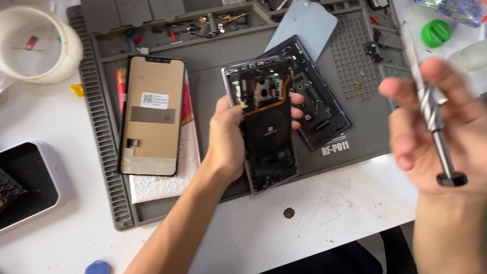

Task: Disassembling a smartphone by removing internal screws and prying up components on a repair bench.

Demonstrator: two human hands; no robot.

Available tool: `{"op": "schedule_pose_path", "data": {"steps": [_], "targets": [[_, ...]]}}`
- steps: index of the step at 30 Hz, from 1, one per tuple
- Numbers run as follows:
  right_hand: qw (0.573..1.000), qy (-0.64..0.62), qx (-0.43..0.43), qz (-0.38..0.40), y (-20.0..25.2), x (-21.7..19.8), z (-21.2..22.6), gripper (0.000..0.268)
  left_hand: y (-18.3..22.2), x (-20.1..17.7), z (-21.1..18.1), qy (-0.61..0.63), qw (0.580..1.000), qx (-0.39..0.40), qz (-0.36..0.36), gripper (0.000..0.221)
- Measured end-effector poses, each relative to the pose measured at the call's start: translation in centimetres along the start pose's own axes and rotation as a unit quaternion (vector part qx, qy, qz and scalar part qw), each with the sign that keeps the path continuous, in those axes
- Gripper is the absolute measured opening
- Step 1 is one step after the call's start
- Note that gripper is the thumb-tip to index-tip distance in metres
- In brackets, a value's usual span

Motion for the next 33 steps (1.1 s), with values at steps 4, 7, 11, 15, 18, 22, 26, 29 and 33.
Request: {"op": "schedule_pose_path", "data": {"steps": [4, 7, 11, 15, 18, 22, 26, 29, 33], "targets": [[0.917, 0.386, 0.003, -0.102, 0.7, -1.5, -0.6, 0.033, 0.2, 0.3, -0.4, -0.013, 1.0, 0.006, -0.018, 0.051], [0.756, 0.652, -0.023, -0.043, -0.6, -1.5, 1.1, 0.036, 0.4, 0.4, -0.4, 0.0, 1.0, 0.009, -0.01, 0.051], [0.734, 0.672, -0.006, -0.096, -3.6, -2.3, 3.3, 0.033, 0.4, 0.1, 0.1, 0.02, 0.999, 0.024, 0.015, 0.055], [0.735, 0.671, -0.079, -0.053, -8.1, -1.2, 5.2, 0.02, 0.5, 0.7, -0.3, -0.028, 0.999, 0.013, -0.025, 0.054], [0.721, 0.675, -0.149, -0.051, -11.8, -3.5, 6.1, 0.05, 0.1, 0.6, -0.2, -0.039, 0.998, 0.006, -0.042, 0.051], [0.684, 0.672, -0.284, 0.019, -16.6, -4.4, 4.0, 0.048, 0.2, 0.5, 0.0, -0.048, 0.998, 0.008, -0.046, 0.051], [0.641, 0.692, -0.328, 0.048, -19.1, -7.4, 2.5, 0.1, 0.2, 0.8, -0.1, -0.07, 0.996, 0.011, -0.052, 0.051], [0.561, 0.756, -0.326, 0.083, -19.9, -6.0, 1.5, 0.074, 0.1, 0.9, -0.3, -0.044, 0.998, 0.017, -0.04, 0.051], [0.598, 0.725, -0.335, 0.074, -19.7, -5.9, 1.1, 0.078, 0.3, 0.9, -0.4, -0.067, 0.997, -0.003, -0.041, 0.047]]}}
Point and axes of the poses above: each hand's wrist, its own y-axis away from the middle knuckle, its own x-axis out of the palm, z = x × y, the point moved 8 cm from there along -y, towards the middle knuckle, and after that the axes turned 8 degrees about -x, right-handed, at the moved point
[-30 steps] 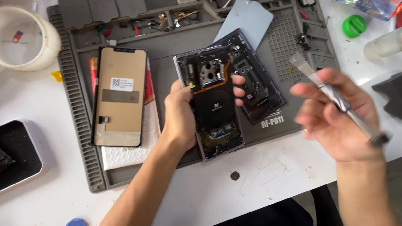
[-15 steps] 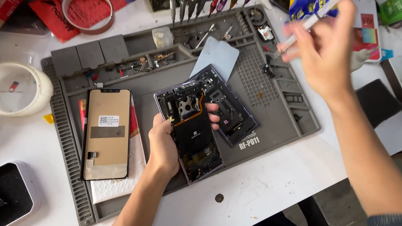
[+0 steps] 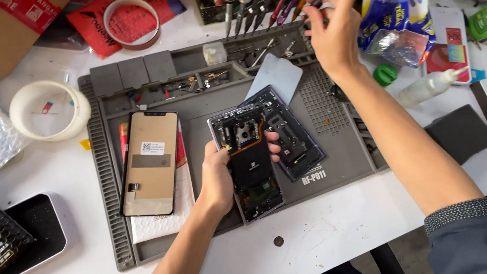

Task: Disassembling a smartphone by removing internal screws and prying up components on a repair bench.

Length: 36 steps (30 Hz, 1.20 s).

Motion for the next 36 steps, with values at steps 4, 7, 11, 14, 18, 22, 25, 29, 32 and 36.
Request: {"op": "schedule_pose_path", "data": {"steps": [4, 7, 11, 14, 18, 22, 25, 29, 32, 36], "targets": [[0.998, -0.039, 0.035, -0.043, 0.1, -0.3, 0.2, 0.072, -0.2, -0.4, 0.3, 0.009, 1.0, 0.007, 0.012, 0.048], [0.996, -0.044, 0.043, -0.061, 0.1, -0.1, 0.4, 0.072, -0.1, -0.5, 0.3, 0.003, 1.0, 0.005, 0.013, 0.049], [0.997, -0.036, 0.059, -0.022, -1.1, 0.3, -0.9, 0.08, -0.2, -0.6, 0.3, 0.01, 1.0, -0.009, 0.002, 0.049], [0.999, -0.009, 0.042, 0.032, -1.4, 0.8, -2.1, 0.074, -0.2, -0.5, 0.1, -0.007, 1.0, 0.001, 0.014, 0.051], [0.983, 0.144, 0.045, 0.106, -1.3, 2.2, -3.8, 0.08, -0.4, -0.5, 0.1, 0.003, 1.0, 0.012, 0.017, 0.051], [0.946, 0.281, 0.01, 0.162, -3.8, 1.8, -1.1, 0.077, 0.5, -0.4, 0.1, -0.006, 1.0, -0.009, -0.019, 0.049], [0.904, 0.404, 0.037, 0.135, -5.3, -0.9, -0.7, 0.101, -0.2, -0.2, 0.1, 0.001, 1.0, 0.007, 0.006, 0.05], [0.942, 0.176, -0.225, 0.176, -6.6, 0.2, 6.3, 0.067, 0.2, -0.3, 0.1, -0.016, 1.0, -0.005, -0.004, 0.05], [0.952, 0.104, -0.208, 0.199, -5.1, 1.3, 4.1, 0.036, 0.2, -0.3, 0.1, -0.002, 1.0, 0.0, -0.001, 0.05], [0.966, 0.094, -0.216, 0.103, -5.9, 0.2, 5.0, 0.034, 0.1, -0.2, 0.2, -0.006, 1.0, -0.005, -0.002, 0.05]]}}
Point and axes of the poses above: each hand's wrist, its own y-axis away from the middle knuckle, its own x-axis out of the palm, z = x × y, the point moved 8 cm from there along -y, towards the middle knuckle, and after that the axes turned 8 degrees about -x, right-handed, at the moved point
